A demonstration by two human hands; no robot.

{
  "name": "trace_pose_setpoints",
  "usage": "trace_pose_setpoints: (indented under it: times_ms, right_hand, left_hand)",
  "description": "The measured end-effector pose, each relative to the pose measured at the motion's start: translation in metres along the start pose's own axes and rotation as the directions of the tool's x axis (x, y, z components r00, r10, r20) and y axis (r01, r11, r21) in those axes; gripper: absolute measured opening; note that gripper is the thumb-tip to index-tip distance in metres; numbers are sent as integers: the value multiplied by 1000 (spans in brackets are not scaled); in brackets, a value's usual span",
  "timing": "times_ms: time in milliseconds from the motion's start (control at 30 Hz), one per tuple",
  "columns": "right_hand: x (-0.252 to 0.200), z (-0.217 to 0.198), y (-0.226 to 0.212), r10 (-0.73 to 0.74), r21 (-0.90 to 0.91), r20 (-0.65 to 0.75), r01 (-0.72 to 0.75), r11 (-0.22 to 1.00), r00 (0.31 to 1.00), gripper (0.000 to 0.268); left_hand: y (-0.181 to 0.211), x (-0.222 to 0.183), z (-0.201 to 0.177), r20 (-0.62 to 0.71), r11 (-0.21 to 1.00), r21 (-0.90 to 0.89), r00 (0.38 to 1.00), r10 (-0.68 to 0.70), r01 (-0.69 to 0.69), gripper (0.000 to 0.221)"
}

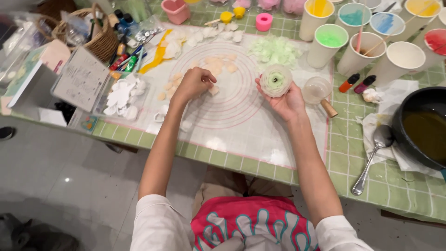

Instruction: The person is crafting a decorative wax flower by assembling pre-formed petals and pouring melted wax onto a mat to shape it.

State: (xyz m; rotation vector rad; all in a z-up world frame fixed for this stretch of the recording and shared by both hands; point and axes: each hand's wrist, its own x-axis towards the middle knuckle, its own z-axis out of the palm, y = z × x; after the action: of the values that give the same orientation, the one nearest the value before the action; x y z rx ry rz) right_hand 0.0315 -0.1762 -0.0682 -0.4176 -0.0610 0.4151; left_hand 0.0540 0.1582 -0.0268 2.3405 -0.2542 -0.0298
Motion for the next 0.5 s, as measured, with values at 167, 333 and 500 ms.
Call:
trace_pose_setpoints:
  times_ms: [167, 333, 500]
  right_hand:
    - [-2, 8, 9, 31, -13, -4, -31, 999, 1000, 53]
    - [-4, 19, 19, 106, -14, 56, -105, 994, 993, 54]
    - [-29, 42, 27, 227, -54, 121, -222, 974, 966, 51]
  left_hand:
    - [-22, -23, -4, -182, 960, 257, 970, 161, -111, 16]
    - [56, -61, 26, -224, 933, -143, 929, 296, -332, 78]
    - [127, -103, 48, -238, 825, 29, 798, 554, -564, 131]
